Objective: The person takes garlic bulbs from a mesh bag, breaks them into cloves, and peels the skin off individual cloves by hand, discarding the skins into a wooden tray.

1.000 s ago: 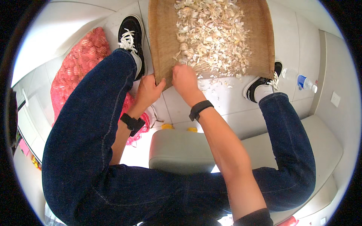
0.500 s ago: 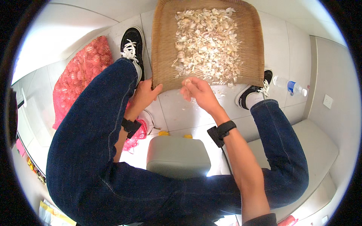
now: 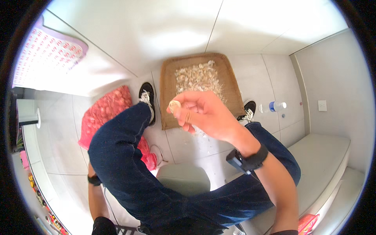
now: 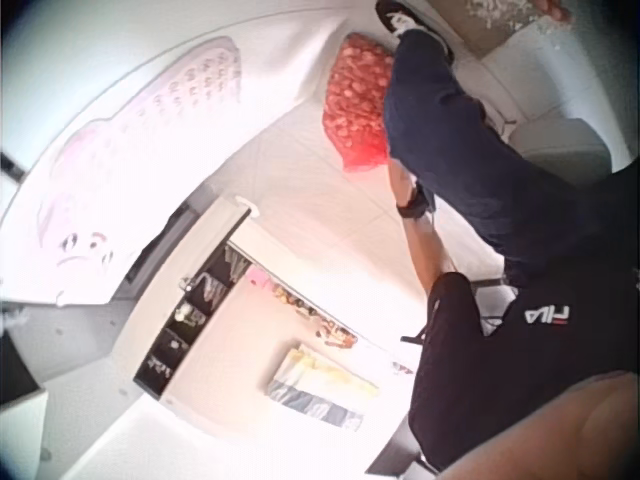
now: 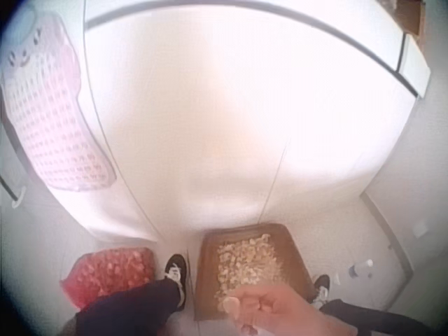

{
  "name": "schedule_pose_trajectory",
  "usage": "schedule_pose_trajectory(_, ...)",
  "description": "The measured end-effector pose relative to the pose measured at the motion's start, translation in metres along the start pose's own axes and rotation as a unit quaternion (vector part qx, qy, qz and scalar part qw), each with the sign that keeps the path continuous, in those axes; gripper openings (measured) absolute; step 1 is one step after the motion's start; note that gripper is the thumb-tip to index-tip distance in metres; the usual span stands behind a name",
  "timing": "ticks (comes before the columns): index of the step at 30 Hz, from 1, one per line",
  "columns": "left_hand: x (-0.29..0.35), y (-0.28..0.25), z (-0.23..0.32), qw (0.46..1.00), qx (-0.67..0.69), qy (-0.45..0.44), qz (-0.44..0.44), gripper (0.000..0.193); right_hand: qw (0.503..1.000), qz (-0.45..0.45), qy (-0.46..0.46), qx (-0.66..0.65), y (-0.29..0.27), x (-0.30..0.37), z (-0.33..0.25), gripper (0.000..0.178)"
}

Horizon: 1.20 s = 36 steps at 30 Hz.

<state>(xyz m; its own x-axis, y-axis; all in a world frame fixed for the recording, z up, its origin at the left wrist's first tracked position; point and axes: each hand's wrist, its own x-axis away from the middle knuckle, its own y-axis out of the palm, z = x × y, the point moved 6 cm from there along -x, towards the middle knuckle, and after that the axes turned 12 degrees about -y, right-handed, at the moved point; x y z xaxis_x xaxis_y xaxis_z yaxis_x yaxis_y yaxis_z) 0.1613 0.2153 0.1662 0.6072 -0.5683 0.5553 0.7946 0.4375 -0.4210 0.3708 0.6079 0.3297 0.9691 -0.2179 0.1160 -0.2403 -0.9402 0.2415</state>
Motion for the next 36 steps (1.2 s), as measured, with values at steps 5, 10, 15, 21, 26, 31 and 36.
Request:
schedule_pose_trajectory(5,0.075,-0.05,0.271,0.954,-0.11,0.152,0.234,0.013,0.997,-0.011,-0.066,0.043,0.027,0.038,-0.064,0.017)
schedule_pose_trajectory(10,0.117,0.067,0.415,0.894,-0.171,0.409,0.06,0.021,0.969,0.026,-0.184,0.161,0.024,0.076,-0.086,0.014)
schedule_pose_trajectory(15,0.125,0.134,0.45,0.827,-0.133,0.546,0.014,0.031,0.926,0.023,-0.22,0.306,0.013,0.109,-0.119,0.013)
schedule_pose_trajectory(21,0.111,0.145,0.457,0.883,0.017,0.464,-0.061,0.02,0.941,0.042,-0.241,0.235,-0.007,0.114,-0.124,0.028)
schedule_pose_trajectory(26,0.108,0.149,0.453,0.853,-0.001,0.521,-0.032,0.022,0.961,0.03,-0.2,0.186,-0.006,0.114,-0.117,0.035)
schedule_pose_trajectory(31,0.115,0.151,0.445,0.81,-0.052,0.582,0.052,0.024,0.96,0.006,-0.177,0.215,-0.003,0.112,-0.111,0.041)
schedule_pose_trajectory(36,0.118,0.147,0.442,0.78,-0.073,0.613,0.104,0.023,0.96,-0.03,-0.16,0.229,0.002,0.111,-0.12,0.019)
